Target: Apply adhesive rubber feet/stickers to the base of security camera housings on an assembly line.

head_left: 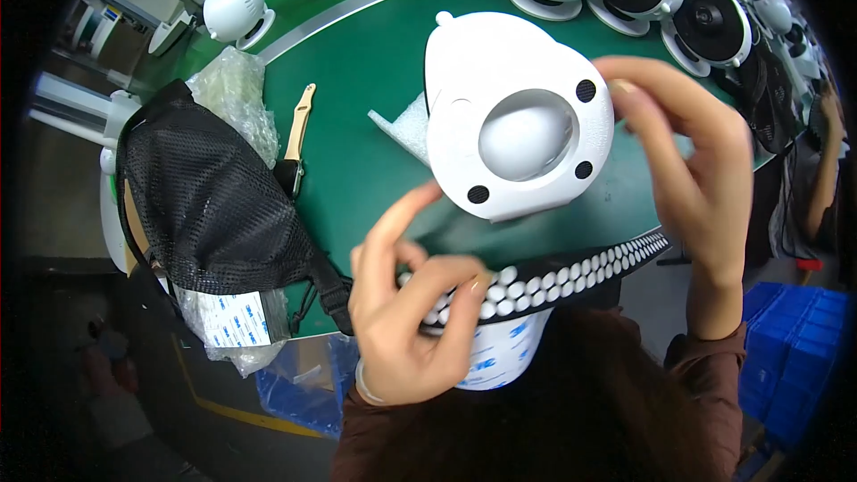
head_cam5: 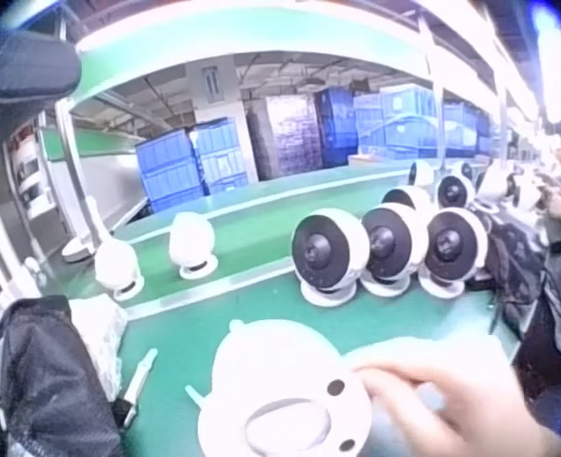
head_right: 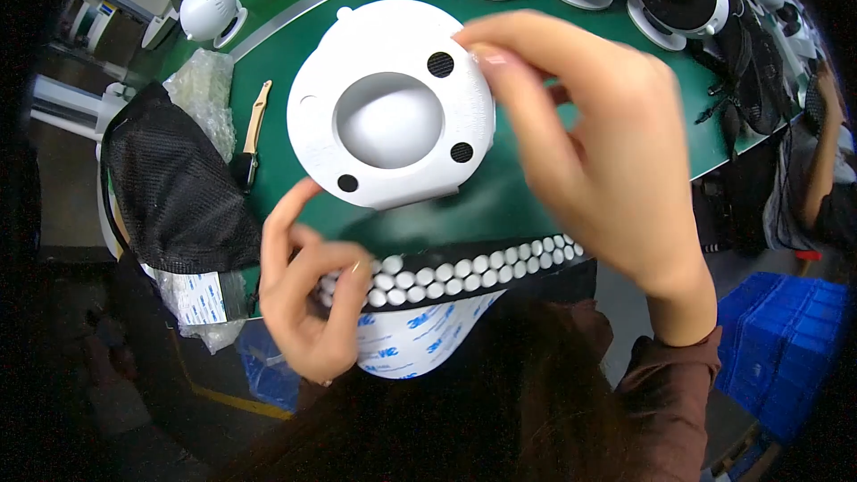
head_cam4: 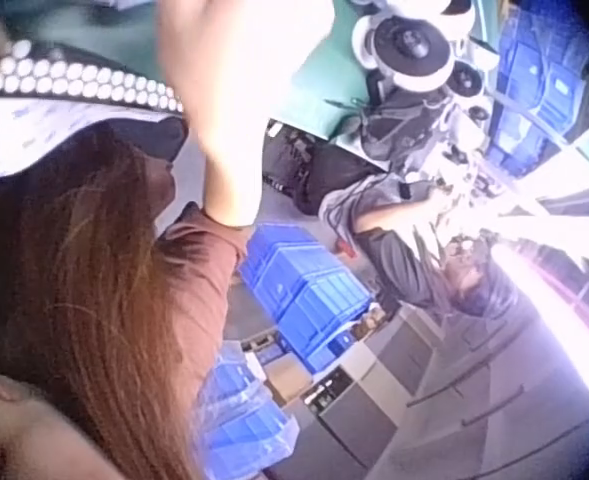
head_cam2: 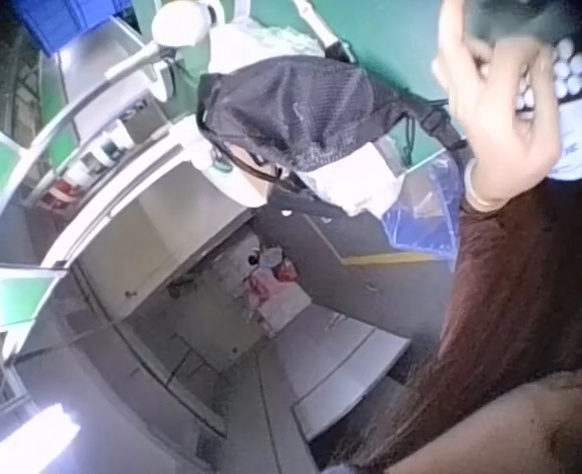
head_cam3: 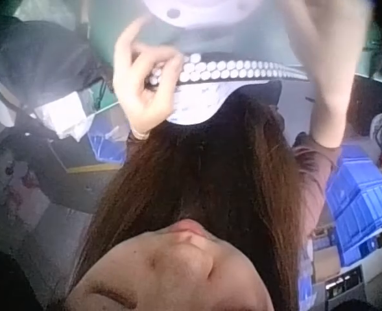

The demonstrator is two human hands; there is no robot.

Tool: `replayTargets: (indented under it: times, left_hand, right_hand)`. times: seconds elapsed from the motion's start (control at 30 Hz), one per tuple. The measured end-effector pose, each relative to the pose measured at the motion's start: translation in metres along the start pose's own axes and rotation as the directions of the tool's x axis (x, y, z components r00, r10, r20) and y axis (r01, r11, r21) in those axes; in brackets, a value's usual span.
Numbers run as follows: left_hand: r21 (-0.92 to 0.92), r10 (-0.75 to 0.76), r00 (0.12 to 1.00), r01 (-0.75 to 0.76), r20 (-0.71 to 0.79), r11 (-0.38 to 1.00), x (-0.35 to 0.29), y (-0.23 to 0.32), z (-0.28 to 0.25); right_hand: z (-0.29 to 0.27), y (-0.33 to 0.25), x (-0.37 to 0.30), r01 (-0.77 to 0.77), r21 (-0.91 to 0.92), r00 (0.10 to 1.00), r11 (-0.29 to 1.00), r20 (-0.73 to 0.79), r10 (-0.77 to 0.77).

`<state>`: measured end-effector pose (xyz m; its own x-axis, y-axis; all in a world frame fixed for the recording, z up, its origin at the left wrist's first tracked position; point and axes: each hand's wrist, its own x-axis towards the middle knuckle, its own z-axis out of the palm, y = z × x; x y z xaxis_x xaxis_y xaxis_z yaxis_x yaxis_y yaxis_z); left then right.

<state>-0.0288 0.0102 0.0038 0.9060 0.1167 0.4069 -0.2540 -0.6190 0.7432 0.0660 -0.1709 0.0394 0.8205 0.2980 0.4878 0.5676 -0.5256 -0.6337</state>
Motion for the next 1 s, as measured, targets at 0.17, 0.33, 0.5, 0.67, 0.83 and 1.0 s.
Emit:
replayTargets:
  times: [0.17, 0.33, 0.5, 0.67, 0.83, 1.0]
  left_hand:
    - [-0.096, 0.238, 0.967, -0.23, 0.086, 0.968, -0.009, -0.007, -0.024]
    - [-0.073, 0.3, 0.943, -0.292, 0.145, 0.954, 0.003, 0.0, -0.024]
    - [-0.166, 0.291, 0.941, -0.263, 0.171, 0.95, 0.006, 0.003, -0.021]
    - [-0.205, 0.258, 0.954, -0.226, 0.15, 0.953, 0.007, 0.002, -0.016]
    - [-0.168, 0.25, 0.962, -0.23, 0.107, 0.959, 0.005, 0.004, -0.014]
    - [-0.12, 0.278, 0.957, -0.267, 0.086, 0.956, 0.003, 0.005, -0.015]
  right_hand:
    - [-0.02, -0.022, -0.034, 0.107, 0.238, 0.95, 0.965, 0.263, -0.17]
    - [0.007, -0.018, -0.048, 0.011, 0.448, 0.889, 0.894, 0.405, -0.214]
    - [0.008, -0.022, -0.055, 0.146, 0.321, 0.917, 0.936, 0.312, -0.25]
    - [0.014, -0.021, -0.06, 0.321, 0.248, 0.93, 0.914, 0.102, -0.354]
    - [0.015, -0.02, -0.059, 0.167, 0.366, 0.968, 0.915, 0.117, -0.223]
    - [0.011, -0.016, -0.049, 0.059, 0.443, 0.952, 0.895, 0.245, -0.184]
